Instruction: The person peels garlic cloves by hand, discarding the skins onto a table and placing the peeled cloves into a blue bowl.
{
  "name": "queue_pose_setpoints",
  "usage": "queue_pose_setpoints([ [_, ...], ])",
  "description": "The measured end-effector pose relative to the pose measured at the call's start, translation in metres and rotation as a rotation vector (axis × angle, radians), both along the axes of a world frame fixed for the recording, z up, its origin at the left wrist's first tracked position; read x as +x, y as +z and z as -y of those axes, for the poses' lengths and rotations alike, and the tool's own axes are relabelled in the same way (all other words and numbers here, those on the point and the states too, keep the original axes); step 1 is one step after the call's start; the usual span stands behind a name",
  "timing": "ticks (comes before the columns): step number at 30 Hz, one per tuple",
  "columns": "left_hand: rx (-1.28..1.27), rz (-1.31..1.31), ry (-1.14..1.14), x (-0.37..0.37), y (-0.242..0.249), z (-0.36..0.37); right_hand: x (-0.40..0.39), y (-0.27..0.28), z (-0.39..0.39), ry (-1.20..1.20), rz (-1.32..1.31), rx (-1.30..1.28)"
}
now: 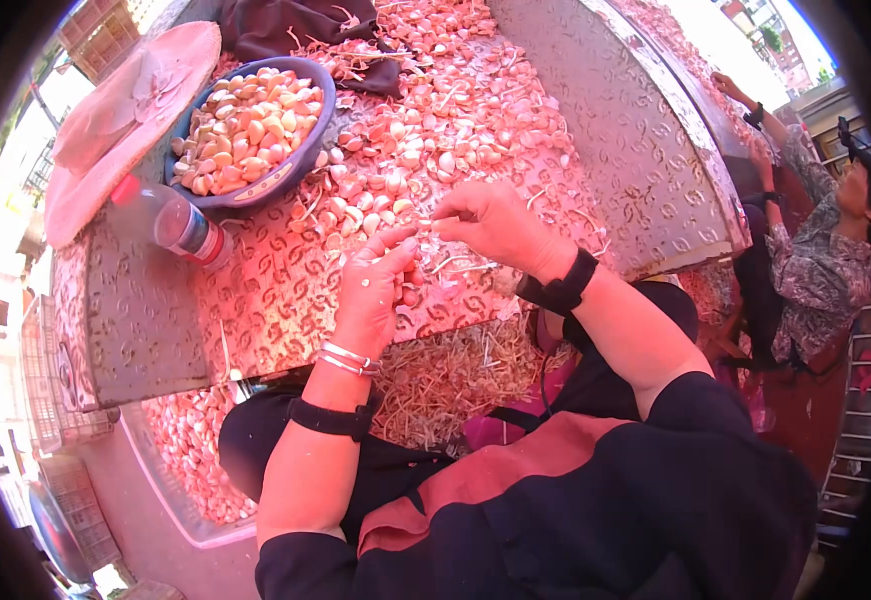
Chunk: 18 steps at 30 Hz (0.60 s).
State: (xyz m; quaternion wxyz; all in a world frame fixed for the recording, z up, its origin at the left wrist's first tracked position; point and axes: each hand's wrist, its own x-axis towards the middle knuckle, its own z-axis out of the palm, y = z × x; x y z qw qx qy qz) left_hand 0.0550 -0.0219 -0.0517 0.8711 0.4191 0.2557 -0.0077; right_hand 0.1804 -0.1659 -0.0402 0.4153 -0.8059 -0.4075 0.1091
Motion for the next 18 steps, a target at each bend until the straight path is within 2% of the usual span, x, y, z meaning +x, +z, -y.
queue_pose_setpoints([
  [4,-0.069,0.016,-0.065,0.003,0.003,0.007,-0.025,0.030,-0.005,0.082,0.074,0.037],
  [5,-0.109,0.052,-0.071,0.001,0.003,0.006,-0.024,0.030,-0.004,0.145,0.226,0.001],
  [6,-0.149,0.088,-0.077,0.000,0.002,0.005,-0.026,0.033,-0.003,0.142,0.223,0.002],
  [8,-0.230,0.117,-0.095,-0.004,0.002,0.003,-0.029,0.043,-0.001,0.166,-0.021,0.041],
  [9,-0.312,0.149,-0.112,-0.006,0.004,0.003,-0.027,0.049,0.001,0.163,-0.022,0.043],
  [11,-0.364,0.188,-0.159,-0.013,0.016,0.007,-0.018,0.059,0.010,0.071,-0.644,0.162],
  [14,-0.477,0.318,-0.306,-0.037,0.056,0.021,0.027,0.046,0.031,-0.232,-0.525,0.217],
  [15,-0.496,0.367,-0.353,-0.047,0.072,0.028,0.037,0.034,0.039,-0.243,-0.524,0.220],
  [17,-0.518,0.448,-0.488,-0.063,0.099,0.036,0.048,0.004,0.048,-0.145,0.121,-0.142],
  [18,-0.457,0.483,-0.586,-0.069,0.109,0.036,0.046,-0.008,0.049,-0.148,0.116,-0.145],
])
